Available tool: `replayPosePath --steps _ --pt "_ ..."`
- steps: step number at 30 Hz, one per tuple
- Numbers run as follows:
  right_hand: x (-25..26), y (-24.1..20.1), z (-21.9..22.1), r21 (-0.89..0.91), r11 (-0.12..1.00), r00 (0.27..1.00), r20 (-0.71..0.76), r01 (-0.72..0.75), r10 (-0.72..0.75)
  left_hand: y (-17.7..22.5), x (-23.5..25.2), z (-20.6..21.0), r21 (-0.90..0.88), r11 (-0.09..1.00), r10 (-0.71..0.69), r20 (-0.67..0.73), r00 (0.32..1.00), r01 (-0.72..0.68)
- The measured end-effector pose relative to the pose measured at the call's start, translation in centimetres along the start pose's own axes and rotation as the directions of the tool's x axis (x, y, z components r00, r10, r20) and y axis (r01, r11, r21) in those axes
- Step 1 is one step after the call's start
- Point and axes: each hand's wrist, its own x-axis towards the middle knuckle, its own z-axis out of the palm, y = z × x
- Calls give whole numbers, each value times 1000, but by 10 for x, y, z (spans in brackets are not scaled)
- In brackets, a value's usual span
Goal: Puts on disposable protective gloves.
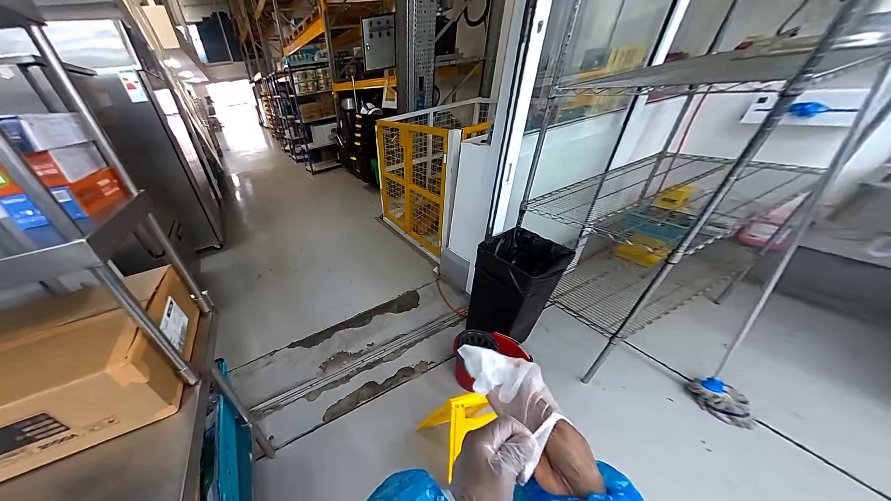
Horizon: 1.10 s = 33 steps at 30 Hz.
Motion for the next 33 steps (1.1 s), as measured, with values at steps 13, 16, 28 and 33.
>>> replayPosePath --steps 13,16,28,33 --pt "-68 5 100 -271 745 777 21 610 -629 2 -1 2 435 700 538 200 819 -567" --pt "-95 -17 143 -328 735 746 -121 593 -655 13 -4 -2 485 680 454 310 835 -550" --pt "43 0 -20 -504 700 854 405 506 -326 -17 -10 -3 494 647 533 251 808 -580" --pt "25 0 14 -566 782 965 140 260 -220 4 -1 -15 623 605 567 100 818 -496"
